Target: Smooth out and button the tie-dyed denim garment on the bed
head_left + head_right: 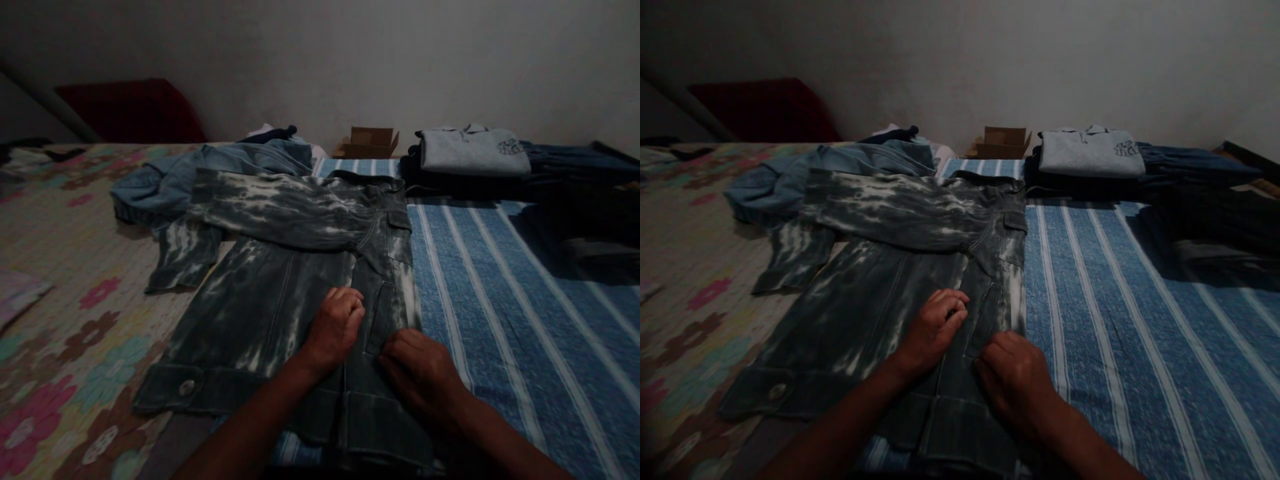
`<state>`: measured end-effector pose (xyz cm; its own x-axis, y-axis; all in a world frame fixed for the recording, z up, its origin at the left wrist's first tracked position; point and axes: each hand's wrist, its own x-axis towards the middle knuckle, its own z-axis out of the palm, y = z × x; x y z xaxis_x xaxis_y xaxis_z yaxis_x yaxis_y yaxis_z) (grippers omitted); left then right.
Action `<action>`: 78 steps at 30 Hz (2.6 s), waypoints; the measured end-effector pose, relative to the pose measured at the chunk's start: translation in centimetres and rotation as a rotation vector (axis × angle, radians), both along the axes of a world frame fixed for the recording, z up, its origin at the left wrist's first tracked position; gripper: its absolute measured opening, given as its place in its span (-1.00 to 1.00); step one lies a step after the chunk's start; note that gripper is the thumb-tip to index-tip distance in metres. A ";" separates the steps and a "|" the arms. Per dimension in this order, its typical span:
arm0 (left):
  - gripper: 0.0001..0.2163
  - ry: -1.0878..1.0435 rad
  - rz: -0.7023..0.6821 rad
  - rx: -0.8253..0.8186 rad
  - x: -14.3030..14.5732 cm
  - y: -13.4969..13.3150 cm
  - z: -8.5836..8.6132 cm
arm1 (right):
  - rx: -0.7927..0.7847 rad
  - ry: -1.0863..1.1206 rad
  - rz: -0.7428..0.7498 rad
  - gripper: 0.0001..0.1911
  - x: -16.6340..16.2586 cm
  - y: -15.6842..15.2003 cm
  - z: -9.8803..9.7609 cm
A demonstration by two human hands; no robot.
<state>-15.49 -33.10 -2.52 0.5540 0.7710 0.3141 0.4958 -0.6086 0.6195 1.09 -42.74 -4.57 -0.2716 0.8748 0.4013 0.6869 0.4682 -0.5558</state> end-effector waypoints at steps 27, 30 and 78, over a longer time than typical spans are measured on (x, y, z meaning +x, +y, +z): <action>-0.86 -0.152 0.057 -0.278 0.2 -1.7 2.6 | -0.242 0.326 -0.104 -0.77 -1.1 3.9 1.6; -0.85 -0.174 0.034 -0.307 0.5 -1.6 2.5 | -0.300 0.440 -0.114 -0.77 -1.1 3.9 1.5; -0.83 -0.018 -0.022 -0.167 1.4 -0.1 -0.8 | -1.214 0.410 0.260 -0.72 8.6 -5.6 4.7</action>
<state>-14.05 -33.15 -3.36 0.5669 0.8010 0.1924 0.4716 -0.5071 0.7214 9.70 -48.31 0.15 -0.5335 0.6761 -0.5082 0.3333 -0.3842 -0.8610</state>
